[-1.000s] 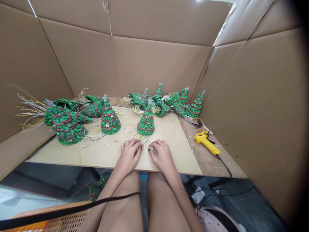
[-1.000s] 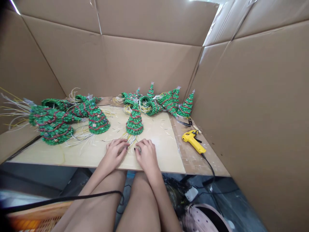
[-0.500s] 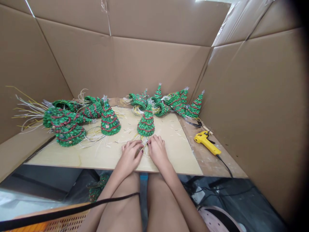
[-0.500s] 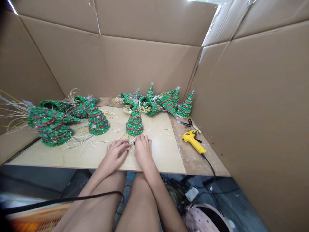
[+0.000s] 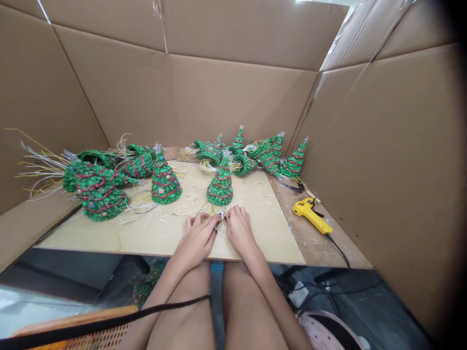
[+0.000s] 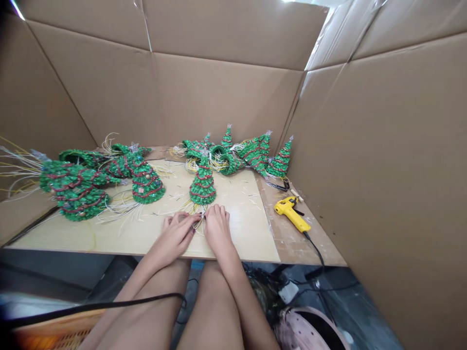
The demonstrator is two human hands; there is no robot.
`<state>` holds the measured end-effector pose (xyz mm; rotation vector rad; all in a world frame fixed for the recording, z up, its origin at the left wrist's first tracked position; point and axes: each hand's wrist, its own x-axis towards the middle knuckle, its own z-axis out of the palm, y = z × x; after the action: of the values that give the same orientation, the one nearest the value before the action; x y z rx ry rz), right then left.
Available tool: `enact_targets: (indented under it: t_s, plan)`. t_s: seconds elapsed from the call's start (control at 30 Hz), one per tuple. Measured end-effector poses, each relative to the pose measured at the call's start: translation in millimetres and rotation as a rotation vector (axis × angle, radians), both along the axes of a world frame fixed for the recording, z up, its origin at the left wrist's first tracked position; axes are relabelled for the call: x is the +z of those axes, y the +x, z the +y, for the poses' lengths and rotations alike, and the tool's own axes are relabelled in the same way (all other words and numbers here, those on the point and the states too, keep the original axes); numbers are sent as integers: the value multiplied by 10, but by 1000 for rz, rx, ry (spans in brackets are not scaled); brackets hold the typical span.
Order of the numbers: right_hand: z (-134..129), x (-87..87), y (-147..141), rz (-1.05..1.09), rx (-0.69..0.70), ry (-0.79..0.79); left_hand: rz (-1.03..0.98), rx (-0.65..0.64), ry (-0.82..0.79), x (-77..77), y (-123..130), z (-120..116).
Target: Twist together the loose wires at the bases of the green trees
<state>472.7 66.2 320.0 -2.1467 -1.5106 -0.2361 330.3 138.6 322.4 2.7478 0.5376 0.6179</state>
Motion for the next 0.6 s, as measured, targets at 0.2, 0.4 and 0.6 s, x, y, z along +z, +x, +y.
enact_targets:
  t_s: [0.2, 0.4, 0.6]
  plan:
    - [34, -25, 31, 172, 120, 140, 33, -17, -4, 36, -10, -4]
    - [57, 0, 57, 234, 191, 221, 47, -18, 12, 37, -3, -13]
    - [34, 24, 32, 277, 198, 244, 69, -22, 22, 65, 1, -24]
